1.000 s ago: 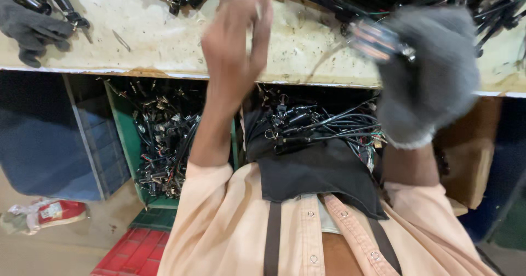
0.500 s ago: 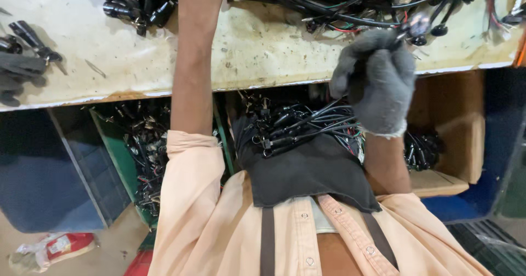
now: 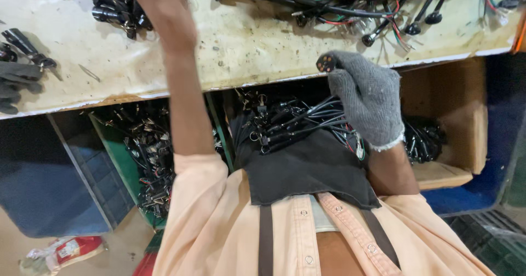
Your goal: The person repeatedly picks small black cylindrical electrical components from a pile on a workbench, inserts a wire into each one, and places the assembled unit on the table. The person wears a glove on the right hand and works continuously over a cluttered bench with bins of parts below.
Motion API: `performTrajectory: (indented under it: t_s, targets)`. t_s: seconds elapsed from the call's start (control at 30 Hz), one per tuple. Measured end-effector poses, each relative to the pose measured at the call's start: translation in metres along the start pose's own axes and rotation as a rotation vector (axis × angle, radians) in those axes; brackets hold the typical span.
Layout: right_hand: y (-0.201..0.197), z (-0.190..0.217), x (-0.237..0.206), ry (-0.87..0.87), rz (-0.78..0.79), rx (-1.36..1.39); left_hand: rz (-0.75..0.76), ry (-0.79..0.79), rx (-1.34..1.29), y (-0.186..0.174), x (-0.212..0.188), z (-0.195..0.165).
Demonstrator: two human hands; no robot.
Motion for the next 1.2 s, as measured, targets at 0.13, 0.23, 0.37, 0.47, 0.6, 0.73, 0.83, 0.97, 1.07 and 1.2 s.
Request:
performTrajectory:
  t_s: [0.13, 0.23, 0.37, 0.47, 0.6, 0.73, 0.83, 0.97, 1.07, 1.2]
  targets:
    - [0.013, -0.006, 0.005, -0.103, -0.054, -0.041, 0.440, -0.323, -0.408, 0.024, -0.091, -0.065]
    - [0.025, -0.009, 0.009, -0.094, -0.071, -0.076, 0.602, -0.456, -0.713, 0.026, -0.129, -0.101]
    - [0.036, -0.012, 0.009, 0.176, 0.060, 0.122, 0.709, -0.390, -0.545, 0.013, -0.135, -0.123]
    - [0.040, -0.007, 0.007, 0.156, 0.089, 0.163, 0.743, -0.108, -0.292, -0.001, -0.125, -0.130]
    - [0.044, 0.002, 0.001, -0.059, -0.020, -0.040, 0.792, -0.078, -0.216, -0.008, -0.122, -0.126]
    - [0.047, 0.012, -0.008, -0.324, -0.242, -0.270, 0.710, -0.044, -0.177, -0.003, -0.133, -0.122]
    - [0.055, 0.021, -0.013, -0.494, -0.295, -0.475, 0.602, 0.072, -0.059, 0.000, -0.144, -0.125]
    - [0.056, 0.032, -0.012, -0.522, -0.230, -0.517, 0.617, 0.152, 0.107, 0.000, -0.149, -0.131]
    - [0.043, 0.034, -0.007, -0.395, -0.029, -0.282, 0.691, 0.302, 0.307, -0.003, -0.146, -0.136]
    - [0.025, 0.034, -0.003, -0.376, 0.159, -0.136, 0.725, 0.196, 0.175, -0.005, -0.149, -0.142]
Point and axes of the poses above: each hand's wrist, its own x-axis towards the middle knuckle, its own y-axis out of the palm, z = x × y, the point moved 2 cm from there along x, towards the middle knuckle, and after that the axes turned 10 degrees about y, right-handed, at the moved point
